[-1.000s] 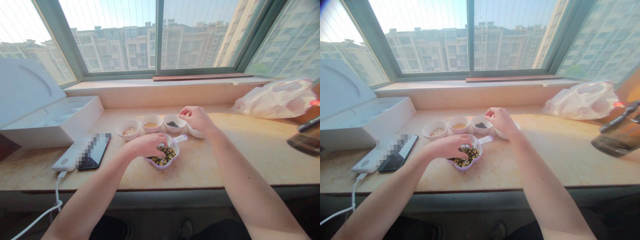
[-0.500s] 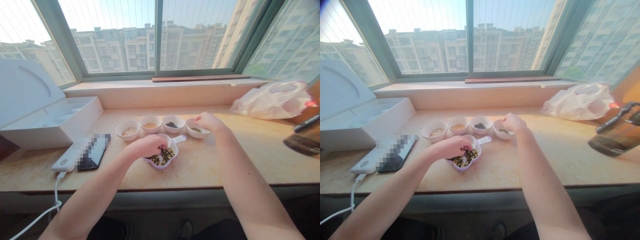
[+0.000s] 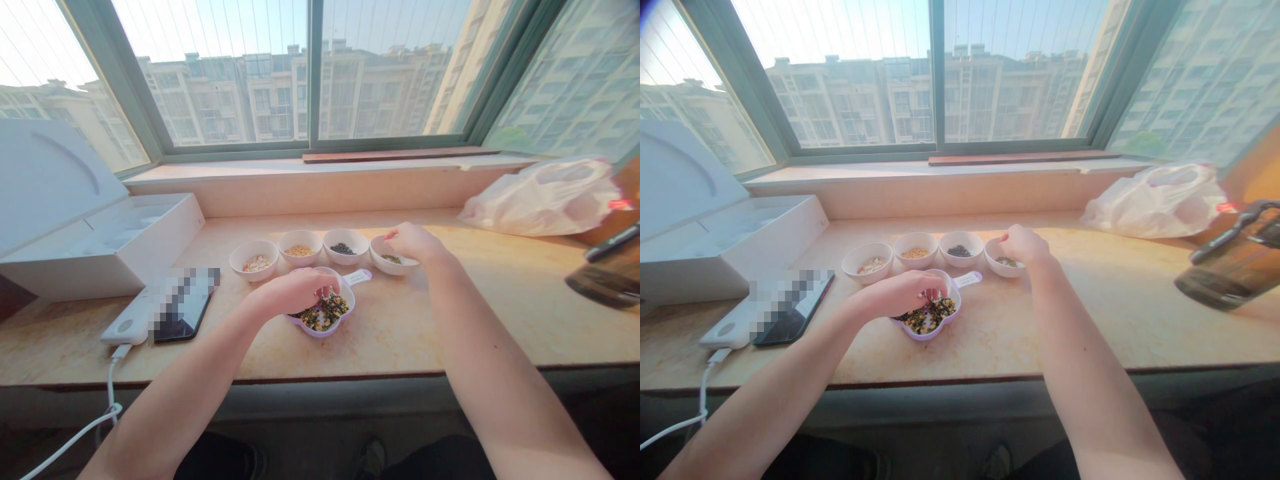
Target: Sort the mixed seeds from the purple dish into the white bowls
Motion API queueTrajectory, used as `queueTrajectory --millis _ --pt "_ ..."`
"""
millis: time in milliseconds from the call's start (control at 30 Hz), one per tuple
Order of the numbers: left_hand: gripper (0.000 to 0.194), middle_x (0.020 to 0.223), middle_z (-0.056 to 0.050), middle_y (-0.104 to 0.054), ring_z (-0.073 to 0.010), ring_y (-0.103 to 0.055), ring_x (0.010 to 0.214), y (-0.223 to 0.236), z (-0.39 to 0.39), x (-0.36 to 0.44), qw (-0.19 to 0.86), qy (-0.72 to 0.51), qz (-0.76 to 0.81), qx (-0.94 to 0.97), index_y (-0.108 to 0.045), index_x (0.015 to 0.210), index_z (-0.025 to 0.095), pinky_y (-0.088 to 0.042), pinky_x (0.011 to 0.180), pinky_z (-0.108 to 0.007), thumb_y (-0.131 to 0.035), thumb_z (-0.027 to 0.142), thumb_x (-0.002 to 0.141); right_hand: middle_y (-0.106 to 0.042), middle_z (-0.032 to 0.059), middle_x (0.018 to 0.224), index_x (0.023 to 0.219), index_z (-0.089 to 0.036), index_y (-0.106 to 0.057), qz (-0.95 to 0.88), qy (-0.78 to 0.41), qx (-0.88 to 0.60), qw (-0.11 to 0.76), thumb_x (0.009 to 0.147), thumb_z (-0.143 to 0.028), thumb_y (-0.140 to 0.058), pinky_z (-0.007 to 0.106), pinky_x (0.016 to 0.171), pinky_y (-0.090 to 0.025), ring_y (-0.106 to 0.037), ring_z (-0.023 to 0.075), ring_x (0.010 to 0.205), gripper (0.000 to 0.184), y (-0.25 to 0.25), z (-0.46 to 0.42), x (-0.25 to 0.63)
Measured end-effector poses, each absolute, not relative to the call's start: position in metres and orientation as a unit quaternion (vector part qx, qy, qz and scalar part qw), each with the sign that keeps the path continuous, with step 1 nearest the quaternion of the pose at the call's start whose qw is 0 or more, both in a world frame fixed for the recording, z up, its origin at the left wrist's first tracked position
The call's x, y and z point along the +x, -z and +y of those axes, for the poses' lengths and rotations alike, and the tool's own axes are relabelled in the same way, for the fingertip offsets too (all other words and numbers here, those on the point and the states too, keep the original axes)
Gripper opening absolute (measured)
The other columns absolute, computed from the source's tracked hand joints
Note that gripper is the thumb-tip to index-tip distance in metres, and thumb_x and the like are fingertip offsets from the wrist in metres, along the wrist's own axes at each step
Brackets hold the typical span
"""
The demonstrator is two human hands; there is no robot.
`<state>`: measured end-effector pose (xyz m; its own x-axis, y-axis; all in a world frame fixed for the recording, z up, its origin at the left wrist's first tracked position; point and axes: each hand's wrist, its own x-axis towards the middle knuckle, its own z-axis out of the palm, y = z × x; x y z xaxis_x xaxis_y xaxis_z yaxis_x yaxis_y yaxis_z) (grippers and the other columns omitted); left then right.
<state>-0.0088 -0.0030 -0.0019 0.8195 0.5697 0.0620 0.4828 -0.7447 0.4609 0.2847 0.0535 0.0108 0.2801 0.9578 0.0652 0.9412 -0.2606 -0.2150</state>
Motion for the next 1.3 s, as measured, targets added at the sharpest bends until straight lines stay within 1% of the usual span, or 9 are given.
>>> queueTrajectory --millis 167,333,433,600,767,867,1033,1200,1300 --pt "0.057 0.096 -0.002 -0.075 -0.0162 -0.069 0.084 -0.003 -0.005 -0.011 0.235 -0.114 0.295 0.919 -0.071 0.116 0.022 -0.046 0.070 -0.023 -0.042 -0.006 0.075 -0.080 0.0120 0.105 0.101 -0.024 -0.083 -0.598 -0.029 -0.792 0.120 0.083 -0.028 -0.067 0.034 0.074 -0.051 -0.072 0.0265 0.089 0.024 -0.013 0.050 0.280" --pt "0.045 0.098 -0.002 -0.077 -0.0154 -0.071 0.087 0.000 0.000 -0.011 0.248 -0.165 0.297 0.907 -0.070 0.119 0.023 -0.052 0.078 -0.026 -0.050 0.001 0.086 -0.080 0.0117 0.111 0.105 -0.024 -0.083 -0.597 -0.024 -0.790 0.135 0.085 -0.029 -0.065 0.035 0.078 -0.053 -0.072 0.0289 0.098 0.027 -0.015 0.049 0.276" --pt "0.035 0.098 -0.003 -0.076 -0.0154 -0.072 0.090 0.002 0.003 -0.010 0.322 -0.249 0.316 0.857 -0.069 0.119 0.021 -0.056 0.084 -0.029 -0.058 0.007 0.088 -0.079 0.0113 0.113 0.106 -0.024 -0.082 -0.602 -0.015 -0.782 0.159 0.087 -0.027 -0.062 0.036 0.082 -0.054 -0.072 0.0297 0.104 0.028 -0.016 0.048 0.271" --pt "0.040 0.095 -0.004 -0.073 -0.0150 -0.075 0.089 0.001 0.010 -0.010 0.487 -0.380 0.310 0.723 -0.064 0.123 0.017 -0.059 0.087 -0.032 -0.063 0.006 0.085 -0.080 0.0128 0.105 0.101 -0.019 -0.082 -0.646 -0.002 -0.721 0.252 0.090 -0.028 -0.062 0.035 0.084 -0.052 -0.072 0.0278 0.098 0.024 -0.014 0.047 0.259" --pt "0.038 0.102 -0.006 -0.072 -0.0145 -0.074 0.089 -0.006 0.011 -0.011 0.556 -0.426 0.343 0.625 -0.064 0.121 0.017 -0.060 0.090 -0.034 -0.065 0.005 0.085 -0.080 0.0108 0.094 0.097 -0.017 -0.080 -0.698 -0.058 -0.604 0.381 0.090 -0.029 -0.062 0.033 0.078 -0.051 -0.068 0.0217 0.080 0.023 -0.016 0.038 0.234" --pt "0.036 0.107 -0.008 -0.071 -0.0157 -0.074 0.093 -0.007 0.011 -0.012 0.583 -0.449 0.346 0.582 -0.063 0.120 0.017 -0.060 0.096 -0.037 -0.066 0.005 0.086 -0.079 0.0088 0.093 0.099 -0.018 -0.080 -0.723 -0.142 -0.528 0.423 0.091 -0.034 -0.063 0.033 0.073 -0.050 -0.064 0.0195 0.075 0.024 -0.016 0.027 0.216" --pt "0.038 0.110 -0.008 -0.069 -0.0151 -0.074 0.093 -0.004 0.013 -0.011 0.589 -0.479 0.350 0.549 -0.060 0.121 0.017 -0.060 0.099 -0.038 -0.069 0.005 0.086 -0.074 0.0052 0.086 0.106 -0.018 -0.079 -0.767 -0.266 -0.423 0.403 0.089 -0.042 -0.070 0.030 0.063 -0.045 -0.058 0.0152 0.068 0.031 -0.006 0.016 0.193" --pt "0.039 0.114 -0.010 -0.070 -0.0150 -0.074 0.093 -0.001 0.014 -0.011 0.588 -0.470 0.366 0.547 -0.059 0.122 0.016 -0.060 0.097 -0.038 -0.067 0.003 0.086 -0.064 0.0005 0.069 0.095 -0.018 -0.081 -0.777 -0.267 -0.409 0.397 0.086 -0.046 -0.074 0.029 0.060 -0.041 -0.051 0.0129 0.062 0.030 0.005 0.016 0.182" --pt "0.037 0.114 -0.011 -0.071 -0.0160 -0.074 0.095 0.000 0.011 -0.009 0.588 -0.458 0.369 0.555 -0.059 0.121 0.016 -0.060 0.099 -0.038 -0.069 0.005 0.087 -0.061 0.0000 0.067 0.092 -0.019 -0.082 -0.779 -0.252 -0.411 0.400 0.087 -0.045 -0.074 0.029 0.059 -0.039 -0.048 0.0123 0.060 0.028 0.006 0.017 0.182"
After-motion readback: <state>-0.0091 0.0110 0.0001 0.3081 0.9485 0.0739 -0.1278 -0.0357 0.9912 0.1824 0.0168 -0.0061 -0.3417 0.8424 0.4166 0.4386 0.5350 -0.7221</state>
